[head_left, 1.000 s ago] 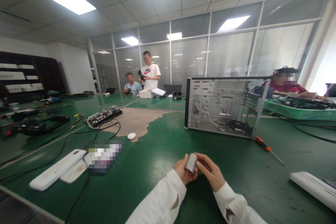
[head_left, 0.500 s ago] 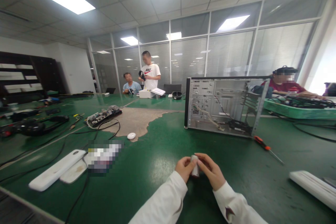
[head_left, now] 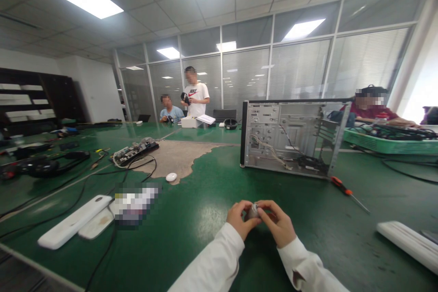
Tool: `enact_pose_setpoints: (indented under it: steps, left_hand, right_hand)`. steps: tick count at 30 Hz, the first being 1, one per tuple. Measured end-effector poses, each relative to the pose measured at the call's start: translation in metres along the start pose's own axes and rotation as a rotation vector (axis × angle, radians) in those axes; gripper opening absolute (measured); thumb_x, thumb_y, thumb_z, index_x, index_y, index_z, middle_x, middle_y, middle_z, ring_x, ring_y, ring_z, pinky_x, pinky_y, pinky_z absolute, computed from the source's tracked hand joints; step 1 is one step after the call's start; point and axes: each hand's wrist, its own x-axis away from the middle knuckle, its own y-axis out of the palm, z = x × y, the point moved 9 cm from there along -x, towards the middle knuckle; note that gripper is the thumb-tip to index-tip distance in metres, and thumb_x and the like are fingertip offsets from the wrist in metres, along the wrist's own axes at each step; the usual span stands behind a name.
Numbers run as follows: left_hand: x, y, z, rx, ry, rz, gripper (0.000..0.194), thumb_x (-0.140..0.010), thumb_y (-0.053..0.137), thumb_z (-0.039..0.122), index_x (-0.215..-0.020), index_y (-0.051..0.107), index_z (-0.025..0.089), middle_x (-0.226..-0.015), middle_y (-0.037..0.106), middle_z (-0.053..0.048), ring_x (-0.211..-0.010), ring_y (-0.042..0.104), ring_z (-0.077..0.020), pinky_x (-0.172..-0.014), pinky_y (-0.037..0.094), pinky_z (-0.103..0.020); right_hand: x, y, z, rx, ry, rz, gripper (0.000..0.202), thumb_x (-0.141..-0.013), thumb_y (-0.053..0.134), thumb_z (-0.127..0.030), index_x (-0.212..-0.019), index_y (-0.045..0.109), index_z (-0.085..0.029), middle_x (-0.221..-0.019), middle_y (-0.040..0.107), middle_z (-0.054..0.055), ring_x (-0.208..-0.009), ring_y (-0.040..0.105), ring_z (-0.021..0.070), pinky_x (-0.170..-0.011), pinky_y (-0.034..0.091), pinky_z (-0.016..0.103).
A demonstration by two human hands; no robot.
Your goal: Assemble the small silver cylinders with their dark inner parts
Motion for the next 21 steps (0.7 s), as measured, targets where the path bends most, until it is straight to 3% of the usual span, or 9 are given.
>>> enact_pose_setpoints:
  steps: [6, 12, 21]
  left_hand:
    - [0.000, 0.010, -0.004, 0.040, -0.011, -0.100, 0.026, -0.059, 0.063, 0.024, -0.084, 0.060, 0.018, -0.076, 0.061, -0.002, -0.073, 0.052, -0.0174, -0.069, 0.035, -0.027]
    - [-0.004, 0.012, -0.013, 0.079, -0.034, -0.109, 0.026, -0.060, 0.062, 0.022, -0.085, 0.060, 0.017, -0.084, 0.055, -0.004, -0.077, 0.051, -0.0172, -0.069, 0.037, -0.026]
    - [-0.003, 0.015, -0.001, -0.099, 0.087, -0.160, 0.029, -0.059, 0.063, 0.023, -0.087, 0.062, 0.018, -0.080, 0.052, -0.003, -0.074, 0.048, -0.0175, -0.067, 0.035, -0.026]
  right_hand:
    - [0.000, 0.001, 0.001, 0.082, -0.041, -0.006, 0.031, -0.066, 0.050, -0.048, -0.075, 0.059, -0.020, -0.082, 0.060, 0.006, -0.078, 0.055, 0.0192, -0.066, 0.047, 0.030]
    - [-0.001, 0.001, 0.002, 0.103, -0.032, -0.008, 0.034, -0.066, 0.048, -0.050, -0.077, 0.060, -0.020, -0.083, 0.061, 0.007, -0.078, 0.056, 0.0194, -0.065, 0.047, 0.030]
    - [0.000, 0.006, -0.012, 0.129, -0.124, -0.050, 0.026, -0.068, 0.049, -0.044, -0.073, 0.062, -0.021, -0.081, 0.059, 0.006, -0.075, 0.055, 0.0186, -0.059, 0.046, 0.028]
